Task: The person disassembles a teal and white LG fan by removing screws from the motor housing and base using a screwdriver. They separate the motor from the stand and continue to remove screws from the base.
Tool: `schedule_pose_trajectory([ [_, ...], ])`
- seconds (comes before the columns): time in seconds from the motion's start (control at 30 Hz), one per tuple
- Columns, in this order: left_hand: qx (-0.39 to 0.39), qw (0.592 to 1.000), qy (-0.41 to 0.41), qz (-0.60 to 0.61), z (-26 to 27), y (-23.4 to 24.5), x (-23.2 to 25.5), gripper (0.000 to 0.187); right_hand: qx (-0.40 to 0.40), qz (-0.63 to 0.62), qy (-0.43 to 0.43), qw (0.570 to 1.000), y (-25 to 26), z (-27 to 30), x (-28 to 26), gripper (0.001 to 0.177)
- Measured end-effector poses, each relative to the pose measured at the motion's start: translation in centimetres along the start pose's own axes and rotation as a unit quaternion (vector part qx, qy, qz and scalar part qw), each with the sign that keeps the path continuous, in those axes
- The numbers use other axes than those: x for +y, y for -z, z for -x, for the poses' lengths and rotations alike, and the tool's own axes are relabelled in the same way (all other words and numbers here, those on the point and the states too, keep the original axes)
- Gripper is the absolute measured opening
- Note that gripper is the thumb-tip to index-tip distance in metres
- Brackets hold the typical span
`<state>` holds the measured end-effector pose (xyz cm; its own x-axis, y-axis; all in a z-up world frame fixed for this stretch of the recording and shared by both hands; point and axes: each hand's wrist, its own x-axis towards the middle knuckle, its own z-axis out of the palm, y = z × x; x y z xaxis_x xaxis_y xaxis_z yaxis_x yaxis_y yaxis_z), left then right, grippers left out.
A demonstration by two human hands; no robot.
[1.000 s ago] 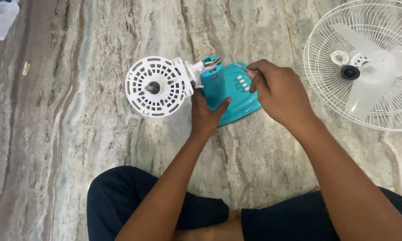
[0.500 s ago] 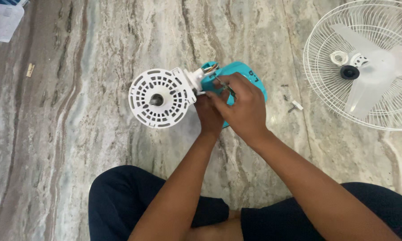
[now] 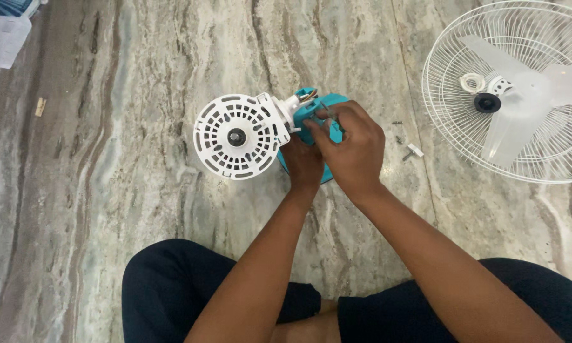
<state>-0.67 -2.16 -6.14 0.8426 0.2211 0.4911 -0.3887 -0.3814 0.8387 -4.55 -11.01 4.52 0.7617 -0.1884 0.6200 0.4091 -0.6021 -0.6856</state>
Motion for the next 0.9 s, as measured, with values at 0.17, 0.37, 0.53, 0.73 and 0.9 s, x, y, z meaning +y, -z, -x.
schedule_pose_trajectory([
  [0.17, 0.005, 0.999, 0.008, -0.039, -0.1, -0.5, -0.7, 0.049, 0.009, -0.006, -0.014, 1.000, 0.0, 0.1, -0.1, 0.015],
  [0.37, 0.009, 0.999, 0.022, -0.039, 0.5, -0.9, -2.4, 0.056, 0.005, -0.092, -0.163, 0.982, -0.5, 0.0, -1.0, 0.010],
  [0.53, -0.035, 0.989, 0.136, -0.055, 0.7, -1.3, -3.3, 0.044, -0.016, -0.182, -0.279, 0.943, -0.6, -0.3, -1.1, 0.011],
  [0.73, 0.021, 0.995, -0.028, -0.094, 0.2, -1.1, -2.8, 0.053, -0.043, -0.243, -0.282, 0.927, -0.5, -0.7, -0.2, 0.013],
  [0.9, -0.015, 0.997, 0.065, -0.027, -1.8, -0.6, -2.2, 0.044, -0.044, -0.191, -0.158, 0.968, 1.5, -2.4, 0.6, 0.015],
])
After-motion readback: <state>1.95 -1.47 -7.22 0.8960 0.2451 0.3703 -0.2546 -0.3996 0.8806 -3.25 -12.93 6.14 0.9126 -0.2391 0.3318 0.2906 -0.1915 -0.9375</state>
